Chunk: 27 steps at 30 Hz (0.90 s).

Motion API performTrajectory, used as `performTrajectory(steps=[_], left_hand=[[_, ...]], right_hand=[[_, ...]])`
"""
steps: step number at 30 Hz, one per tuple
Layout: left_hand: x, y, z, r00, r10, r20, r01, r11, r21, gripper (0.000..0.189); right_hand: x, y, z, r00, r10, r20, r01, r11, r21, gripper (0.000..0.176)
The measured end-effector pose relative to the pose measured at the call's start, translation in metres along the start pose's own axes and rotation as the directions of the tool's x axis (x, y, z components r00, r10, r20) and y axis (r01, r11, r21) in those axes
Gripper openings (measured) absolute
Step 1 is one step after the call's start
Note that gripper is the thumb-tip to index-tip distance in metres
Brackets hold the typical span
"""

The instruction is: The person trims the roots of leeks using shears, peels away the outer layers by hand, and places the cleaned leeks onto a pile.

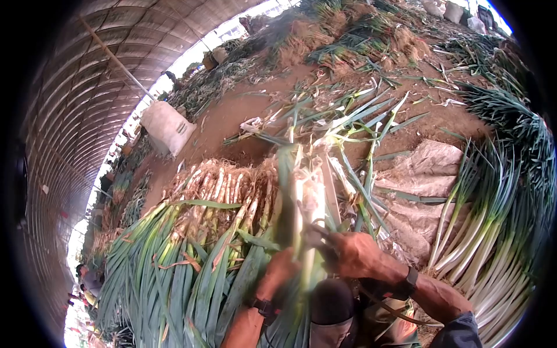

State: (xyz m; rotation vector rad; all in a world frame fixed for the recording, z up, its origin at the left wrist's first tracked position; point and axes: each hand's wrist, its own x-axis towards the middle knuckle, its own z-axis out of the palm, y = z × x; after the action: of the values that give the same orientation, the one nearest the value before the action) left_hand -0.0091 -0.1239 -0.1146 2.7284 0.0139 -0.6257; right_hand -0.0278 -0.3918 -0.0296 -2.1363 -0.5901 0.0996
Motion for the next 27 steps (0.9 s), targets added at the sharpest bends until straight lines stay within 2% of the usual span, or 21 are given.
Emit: performTrajectory(steps=[4,6,7,8,9,10,11,12,14,15,18,19,22,25,27], left_hand=[[-0.006,0.000,0.012,0.979,0.205,0.011,-0.203,0.974,-0.096,0.041],[-0.009,-0.002,0.020,0.970,0.243,0.022,-0.241,0.967,-0.076,0.046],[-0.009,-0.008,0.025,0.963,0.270,0.019,-0.268,0.961,-0.072,0.048],[-0.010,-0.013,0.031,0.955,0.297,0.015,-0.295,0.953,-0.069,0.050],[-0.013,-0.021,0.027,0.915,0.401,-0.052,-0.403,0.914,-0.044,0.045],[-0.019,-0.016,0.009,0.943,0.320,-0.097,-0.321,0.947,0.002,0.040],[-0.030,-0.002,-0.021,0.960,0.239,-0.142,-0.235,0.971,0.046,0.036],[-0.035,0.003,-0.042,0.968,0.159,-0.192,-0.145,0.986,0.085,0.032],[-0.019,-0.021,-0.053,0.878,0.241,-0.414,-0.068,0.918,0.391,0.032],[-0.013,-0.030,-0.057,0.868,0.208,-0.451,0.000,0.908,0.419,0.033],[0.000,-0.046,-0.058,0.838,0.284,-0.465,-0.090,0.914,0.396,0.034],[0.000,-0.048,-0.060,0.810,0.373,-0.452,-0.175,0.890,0.420,0.034],[-0.003,-0.047,-0.067,0.861,0.415,-0.294,-0.191,0.799,0.570,0.033],[0.005,-0.055,-0.078,0.931,0.278,-0.238,-0.109,0.831,0.545,0.027],[0.006,-0.068,-0.108,0.838,-0.009,-0.546,0.136,0.971,0.194,0.027]], right_hand=[[-0.001,-0.006,-0.001,0.996,0.050,0.073,-0.054,0.997,0.050,0.048],[0.002,-0.011,0.001,0.995,0.039,0.088,-0.048,0.993,0.104,0.047],[0.005,0.006,0.010,0.988,-0.095,0.121,0.093,0.995,0.023,0.072],[0.004,0.017,0.019,0.982,-0.133,0.132,0.129,0.991,0.037,0.072],[0.003,0.023,0.024,0.976,-0.169,0.141,0.163,0.985,0.051,0.072],[0.001,0.030,0.032,0.969,-0.200,0.148,0.192,0.979,0.067,0.072],[0.001,0.041,0.046,0.953,-0.291,0.084,0.284,0.955,0.087,0.074],[0.000,0.040,0.047,0.959,-0.261,0.110,0.251,0.963,0.100,0.075],[0.003,0.035,0.050,0.965,-0.208,0.161,0.190,0.975,0.120,0.076],[0.005,0.032,0.052,0.964,-0.220,0.149,0.201,0.970,0.135,0.072],[0.009,0.020,0.062,0.959,-0.257,0.120,0.234,0.956,0.177,0.061],[0.010,0.016,0.063,0.961,-0.238,0.138,0.211,0.959,0.187,0.057],[0.017,0.001,0.057,0.959,-0.121,0.255,0.069,0.977,0.204,0.049],[0.023,-0.005,0.055,0.962,-0.040,0.270,0.005,0.991,0.131,0.045],[0.027,-0.007,0.055,0.969,-0.024,0.246,0.001,0.995,0.096,0.043]])
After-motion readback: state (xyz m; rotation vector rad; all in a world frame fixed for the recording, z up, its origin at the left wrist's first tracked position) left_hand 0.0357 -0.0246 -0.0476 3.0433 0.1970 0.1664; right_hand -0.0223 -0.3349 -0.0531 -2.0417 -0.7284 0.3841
